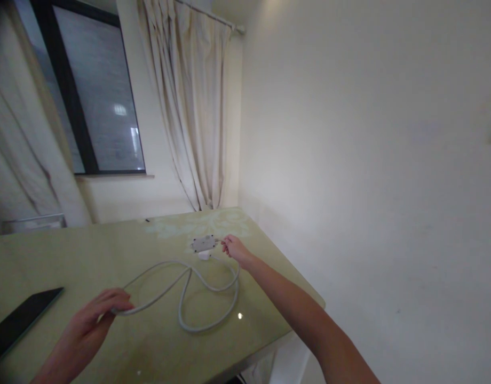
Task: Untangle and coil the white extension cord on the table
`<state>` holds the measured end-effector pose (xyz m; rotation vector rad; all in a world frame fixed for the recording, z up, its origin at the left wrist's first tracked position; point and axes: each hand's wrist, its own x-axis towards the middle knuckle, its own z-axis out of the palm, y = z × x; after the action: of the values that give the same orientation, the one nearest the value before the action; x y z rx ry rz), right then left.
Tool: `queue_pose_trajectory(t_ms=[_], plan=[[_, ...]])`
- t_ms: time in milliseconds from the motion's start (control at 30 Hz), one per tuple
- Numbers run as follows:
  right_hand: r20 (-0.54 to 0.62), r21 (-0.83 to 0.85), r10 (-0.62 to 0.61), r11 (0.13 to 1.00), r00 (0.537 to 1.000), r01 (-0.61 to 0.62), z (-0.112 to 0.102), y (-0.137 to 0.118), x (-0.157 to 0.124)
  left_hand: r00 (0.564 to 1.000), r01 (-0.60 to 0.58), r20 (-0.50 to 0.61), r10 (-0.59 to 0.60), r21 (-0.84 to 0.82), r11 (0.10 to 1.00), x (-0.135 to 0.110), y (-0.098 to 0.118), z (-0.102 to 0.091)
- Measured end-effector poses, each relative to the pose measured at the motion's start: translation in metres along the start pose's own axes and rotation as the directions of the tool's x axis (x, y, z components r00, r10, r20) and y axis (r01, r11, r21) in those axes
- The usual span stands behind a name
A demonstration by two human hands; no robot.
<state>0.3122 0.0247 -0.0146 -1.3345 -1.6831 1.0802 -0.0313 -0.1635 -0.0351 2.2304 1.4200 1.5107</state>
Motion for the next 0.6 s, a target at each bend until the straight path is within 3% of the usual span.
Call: queue_pose_trajectory(t_ms=[133, 267, 500, 600], plan=[[-0.102, -0.166, 0.027, 0.985, 0.994, -0.044, 0.023, 0.024, 0.007, 0.997, 0.061, -0.045, -0.058, 0.067, 0.996, -0.041, -0.041, -0.004], [-0.177, -0.368, -0.004, 0.928, 0.984, -0.062, 0.036, 0.041, -0.001, 0.992, 0.096, 0.072, -0.103, 0.093, 0.991, -0.060, -0.056, -0.003], [-0.145, -0.607, -0.138, 0.794, 0.980, 0.022, 0.044, 0.051, -0.016, 0.966, 0.242, 0.092, -0.243, 0.021, 0.970, -0.040, -0.053, 0.016], [-0.154, -0.638, -0.135, 0.770, 0.979, 0.006, 0.040, 0.055, -0.014, 0.909, 0.417, 0.037, -0.416, -0.108, 0.902, -0.023, -0.051, 0.023]])
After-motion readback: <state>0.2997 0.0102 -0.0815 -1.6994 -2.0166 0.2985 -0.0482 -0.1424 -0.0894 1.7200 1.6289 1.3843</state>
